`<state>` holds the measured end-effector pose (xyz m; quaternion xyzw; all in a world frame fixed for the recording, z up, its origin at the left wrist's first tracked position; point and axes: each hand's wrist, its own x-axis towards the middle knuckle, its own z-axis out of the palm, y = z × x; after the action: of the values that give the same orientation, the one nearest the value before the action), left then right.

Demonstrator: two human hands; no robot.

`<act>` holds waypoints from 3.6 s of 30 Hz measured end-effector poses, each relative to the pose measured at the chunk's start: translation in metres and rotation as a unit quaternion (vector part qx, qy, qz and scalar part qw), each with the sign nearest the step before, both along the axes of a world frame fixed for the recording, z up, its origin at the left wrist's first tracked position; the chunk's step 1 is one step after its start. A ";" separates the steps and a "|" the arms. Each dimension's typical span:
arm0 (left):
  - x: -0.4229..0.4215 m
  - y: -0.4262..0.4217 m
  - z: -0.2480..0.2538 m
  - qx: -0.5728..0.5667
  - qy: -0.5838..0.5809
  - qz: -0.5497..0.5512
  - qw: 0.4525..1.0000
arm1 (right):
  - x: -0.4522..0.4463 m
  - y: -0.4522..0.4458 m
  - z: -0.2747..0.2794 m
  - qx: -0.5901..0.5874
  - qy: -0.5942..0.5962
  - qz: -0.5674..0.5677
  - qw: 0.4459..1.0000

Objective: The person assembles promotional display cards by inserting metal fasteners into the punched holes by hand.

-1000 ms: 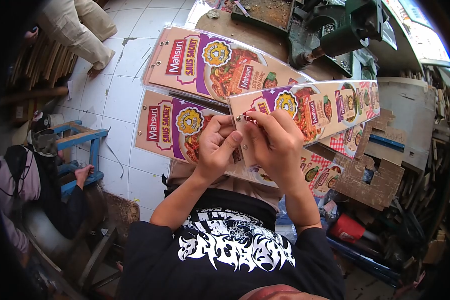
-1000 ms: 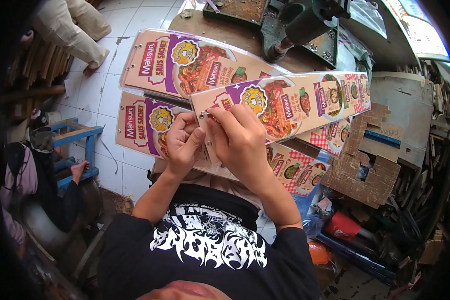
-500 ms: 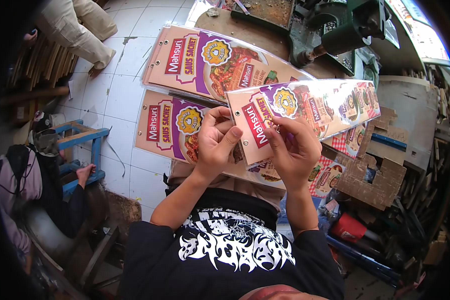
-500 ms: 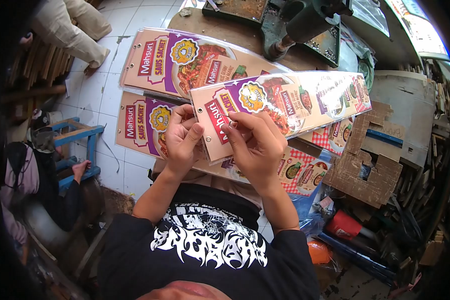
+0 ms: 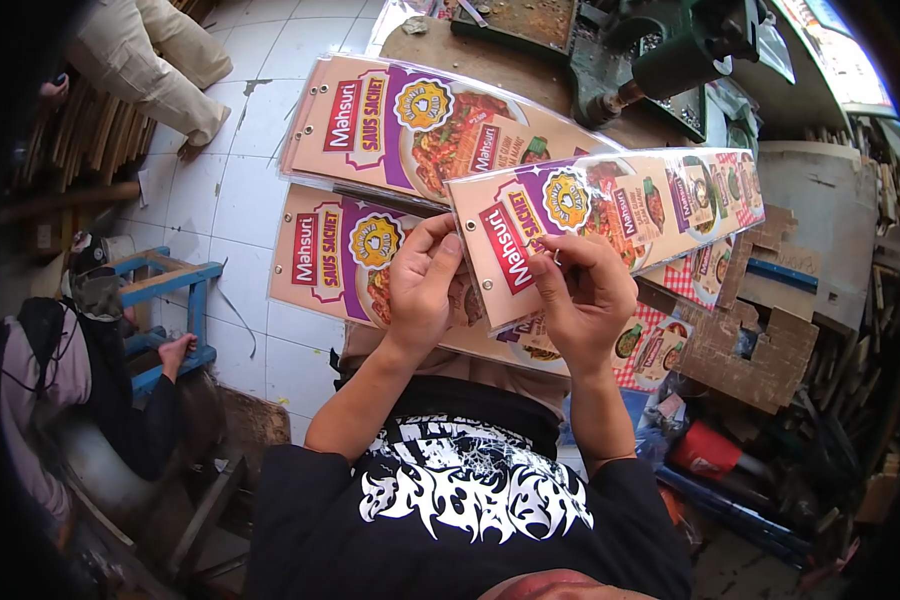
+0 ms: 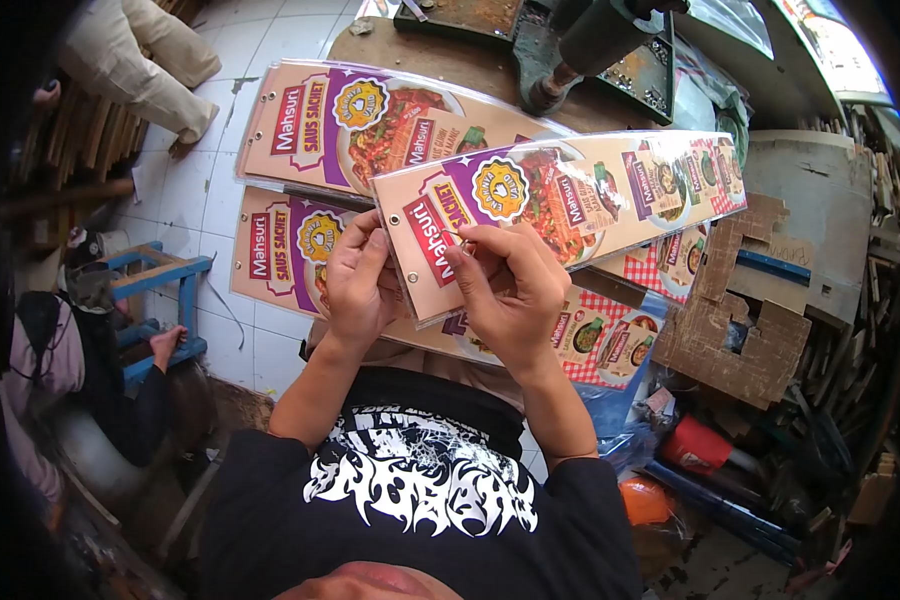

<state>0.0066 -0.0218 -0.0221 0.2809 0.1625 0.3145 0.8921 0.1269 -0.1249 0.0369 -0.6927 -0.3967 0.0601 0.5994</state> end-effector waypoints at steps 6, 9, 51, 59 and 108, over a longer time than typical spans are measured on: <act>0.005 -0.003 0.001 0.038 0.052 0.031 0.997 | -0.002 -0.004 -0.006 0.019 -0.011 0.003 1.000; 0.004 -0.004 -0.001 0.054 0.067 0.039 0.995 | -0.002 -0.004 -0.005 0.033 -0.006 0.006 0.999; -0.005 0.007 0.012 0.093 0.067 -0.086 0.990 | 0.002 0.003 0.013 -0.137 -0.133 0.083 0.978; -0.005 0.007 0.013 0.099 0.068 -0.084 0.989 | 0.005 0.005 0.012 -0.128 -0.174 0.100 0.971; -0.002 0.003 0.011 0.101 0.029 -0.065 0.992 | 0.001 0.003 0.006 -0.069 -0.221 0.070 0.970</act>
<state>0.0045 -0.0185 -0.0109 0.3889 0.1368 0.2620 0.8726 0.1283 -0.1215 0.0425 -0.6988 -0.5620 -0.0250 0.4418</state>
